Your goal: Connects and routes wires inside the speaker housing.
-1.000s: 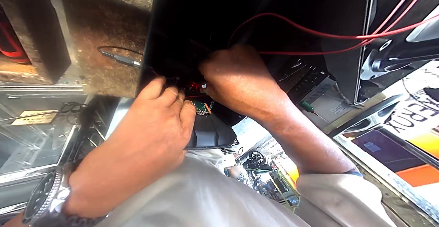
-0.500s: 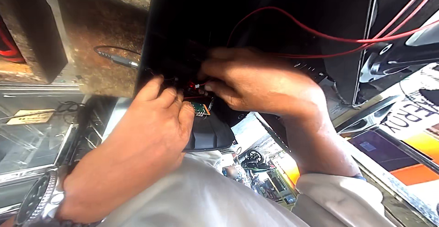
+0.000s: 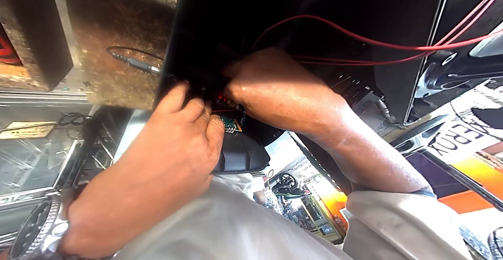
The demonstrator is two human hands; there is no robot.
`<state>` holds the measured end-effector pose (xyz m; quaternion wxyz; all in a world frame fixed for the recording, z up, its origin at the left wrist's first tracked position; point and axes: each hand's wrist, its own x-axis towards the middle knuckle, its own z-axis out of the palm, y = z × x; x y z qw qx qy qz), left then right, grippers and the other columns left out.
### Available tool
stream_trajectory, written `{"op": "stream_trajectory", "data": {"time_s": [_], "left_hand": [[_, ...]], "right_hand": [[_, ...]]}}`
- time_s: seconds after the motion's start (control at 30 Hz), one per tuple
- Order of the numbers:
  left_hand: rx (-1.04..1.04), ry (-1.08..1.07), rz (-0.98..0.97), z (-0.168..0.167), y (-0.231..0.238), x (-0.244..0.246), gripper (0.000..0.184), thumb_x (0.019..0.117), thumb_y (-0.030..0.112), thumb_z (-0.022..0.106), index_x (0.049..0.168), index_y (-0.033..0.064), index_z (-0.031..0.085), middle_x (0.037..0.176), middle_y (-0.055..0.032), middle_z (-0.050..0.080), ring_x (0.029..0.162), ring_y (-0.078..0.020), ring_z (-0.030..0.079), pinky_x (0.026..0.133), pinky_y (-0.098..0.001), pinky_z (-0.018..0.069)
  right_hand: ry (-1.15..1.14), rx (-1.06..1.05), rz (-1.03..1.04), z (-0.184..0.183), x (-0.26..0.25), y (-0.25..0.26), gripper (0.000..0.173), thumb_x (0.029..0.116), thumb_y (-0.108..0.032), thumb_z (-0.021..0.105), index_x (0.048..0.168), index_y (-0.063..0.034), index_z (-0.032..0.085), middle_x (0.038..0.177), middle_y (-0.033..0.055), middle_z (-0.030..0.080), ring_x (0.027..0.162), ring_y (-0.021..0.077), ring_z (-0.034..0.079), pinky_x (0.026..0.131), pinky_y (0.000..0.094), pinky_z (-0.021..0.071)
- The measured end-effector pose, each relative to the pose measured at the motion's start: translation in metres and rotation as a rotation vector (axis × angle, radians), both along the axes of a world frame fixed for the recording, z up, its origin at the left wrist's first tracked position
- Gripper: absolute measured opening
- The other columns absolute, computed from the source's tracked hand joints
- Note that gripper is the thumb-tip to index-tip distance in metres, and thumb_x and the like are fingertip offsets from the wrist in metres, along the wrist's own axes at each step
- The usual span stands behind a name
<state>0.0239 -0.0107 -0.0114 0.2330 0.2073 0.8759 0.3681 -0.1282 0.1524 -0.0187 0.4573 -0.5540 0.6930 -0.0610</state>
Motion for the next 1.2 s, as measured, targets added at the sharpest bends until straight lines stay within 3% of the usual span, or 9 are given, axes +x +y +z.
{"op": "stream_trajectory", "data": {"time_s": [0.5, 0.8, 1.2], "left_hand": [[-0.018, 0.009, -0.015, 0.0, 0.0, 0.0, 0.048, 0.0835, 0.039, 0.06, 0.102, -0.0038, 0.07, 0.107, -0.0213, 0.072, 0.114, -0.0417, 0.065, 0.111, -0.0657, 0.0335], [-0.014, 0.019, -0.022, -0.001, -0.001, -0.001, 0.047, 0.0843, 0.037, 0.059, 0.102, -0.0052, 0.069, 0.104, -0.0211, 0.072, 0.112, -0.0423, 0.066, 0.111, -0.0661, 0.0331], [0.013, 0.022, -0.011, -0.002, -0.002, 0.0, 0.044, 0.0853, 0.035, 0.058, 0.102, -0.0045, 0.07, 0.106, -0.0208, 0.072, 0.115, -0.0417, 0.065, 0.112, -0.0666, 0.0324]], "right_hand": [[-0.11, 0.064, 0.051, -0.017, -0.012, 0.009, 0.016, 0.0942, -0.017, 0.062, 0.08, -0.0159, 0.07, 0.089, 0.0055, 0.067, 0.084, 0.0265, 0.065, 0.067, 0.05, 0.049], [-0.123, 0.008, 0.042, -0.023, -0.009, 0.012, 0.016, 0.0964, -0.017, 0.059, 0.09, -0.019, 0.074, 0.098, 0.004, 0.069, 0.091, 0.0246, 0.066, 0.073, 0.0484, 0.0498], [-0.091, 0.009, 0.074, -0.026, -0.013, 0.012, 0.014, 0.0948, -0.014, 0.06, 0.085, -0.0148, 0.071, 0.099, 0.0062, 0.069, 0.093, 0.0273, 0.067, 0.073, 0.0498, 0.0507]]}}
